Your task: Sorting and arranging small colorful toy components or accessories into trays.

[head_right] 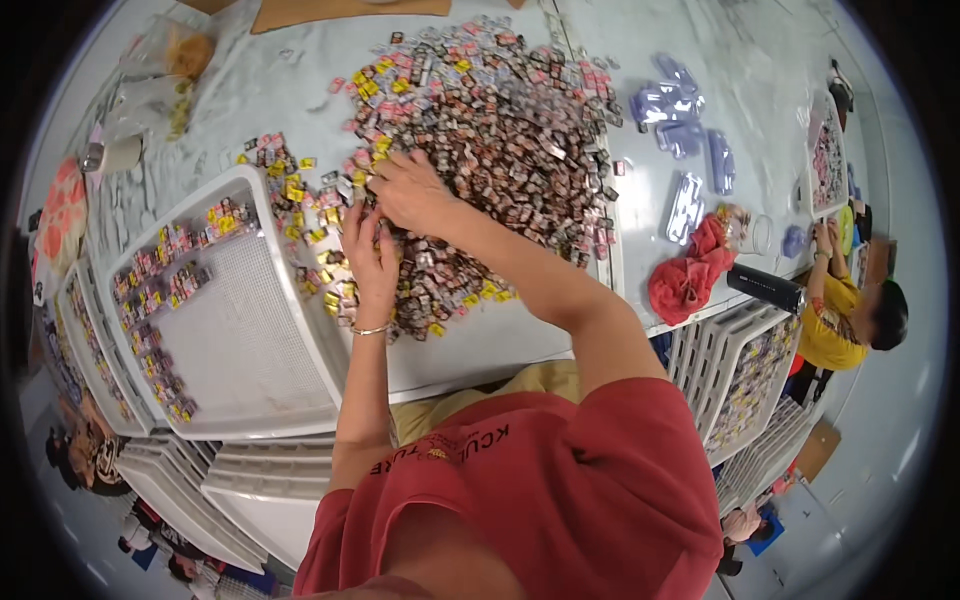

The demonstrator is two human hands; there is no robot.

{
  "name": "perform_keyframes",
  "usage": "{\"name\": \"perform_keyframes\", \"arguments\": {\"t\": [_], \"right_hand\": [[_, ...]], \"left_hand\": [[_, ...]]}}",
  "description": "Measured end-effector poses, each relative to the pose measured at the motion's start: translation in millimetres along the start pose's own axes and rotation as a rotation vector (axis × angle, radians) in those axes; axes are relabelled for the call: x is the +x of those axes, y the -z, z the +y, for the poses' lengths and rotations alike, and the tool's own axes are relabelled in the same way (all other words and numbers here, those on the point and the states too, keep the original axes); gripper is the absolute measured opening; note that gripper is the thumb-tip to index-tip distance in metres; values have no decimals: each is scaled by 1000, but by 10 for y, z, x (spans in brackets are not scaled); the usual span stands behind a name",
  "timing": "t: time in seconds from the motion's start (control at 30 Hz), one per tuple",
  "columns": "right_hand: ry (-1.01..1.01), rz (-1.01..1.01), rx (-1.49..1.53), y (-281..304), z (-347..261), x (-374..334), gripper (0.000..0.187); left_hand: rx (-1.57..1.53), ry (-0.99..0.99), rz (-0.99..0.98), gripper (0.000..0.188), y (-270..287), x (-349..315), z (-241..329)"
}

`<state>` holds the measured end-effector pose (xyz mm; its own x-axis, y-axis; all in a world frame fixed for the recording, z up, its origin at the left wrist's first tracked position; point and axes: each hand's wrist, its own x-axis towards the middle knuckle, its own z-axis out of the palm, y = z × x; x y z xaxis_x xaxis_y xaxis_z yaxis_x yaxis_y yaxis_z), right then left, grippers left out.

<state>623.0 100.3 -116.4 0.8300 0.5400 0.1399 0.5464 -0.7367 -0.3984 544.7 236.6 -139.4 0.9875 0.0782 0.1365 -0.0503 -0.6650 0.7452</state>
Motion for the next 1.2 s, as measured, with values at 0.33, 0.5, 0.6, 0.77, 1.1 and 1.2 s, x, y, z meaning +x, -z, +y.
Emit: {"name": "perform_keyframes", "arguments": {"t": [0.33, 0.5, 0.6, 0.77, 1.1, 1.2], "right_hand": [[-217, -744, 1065, 534, -286, -3178, 21], [-655, -858, 775, -960, -1038, -4412, 26], [-699, -483, 643, -1454, -928, -4200, 39], [-624, -406, 744, -2206, -593, -3771, 40], [-558, -310, 925, -2950, -352, -3098, 42], [-577, -301, 954, -2822, -427, -3089, 43]], "left_hand": [[367, 84, -195, 90, 416, -1639, -16], [525, 48, -80, 99, 32, -1524, -165], [571, 3, -91, 100, -43, -1372, -170], [569, -34, -76, 101, -62, -1349, -116], [479, -19, -150, 97, -42, -1343, -96], [461, -26, -137, 93, -6, -1352, -105]]}}
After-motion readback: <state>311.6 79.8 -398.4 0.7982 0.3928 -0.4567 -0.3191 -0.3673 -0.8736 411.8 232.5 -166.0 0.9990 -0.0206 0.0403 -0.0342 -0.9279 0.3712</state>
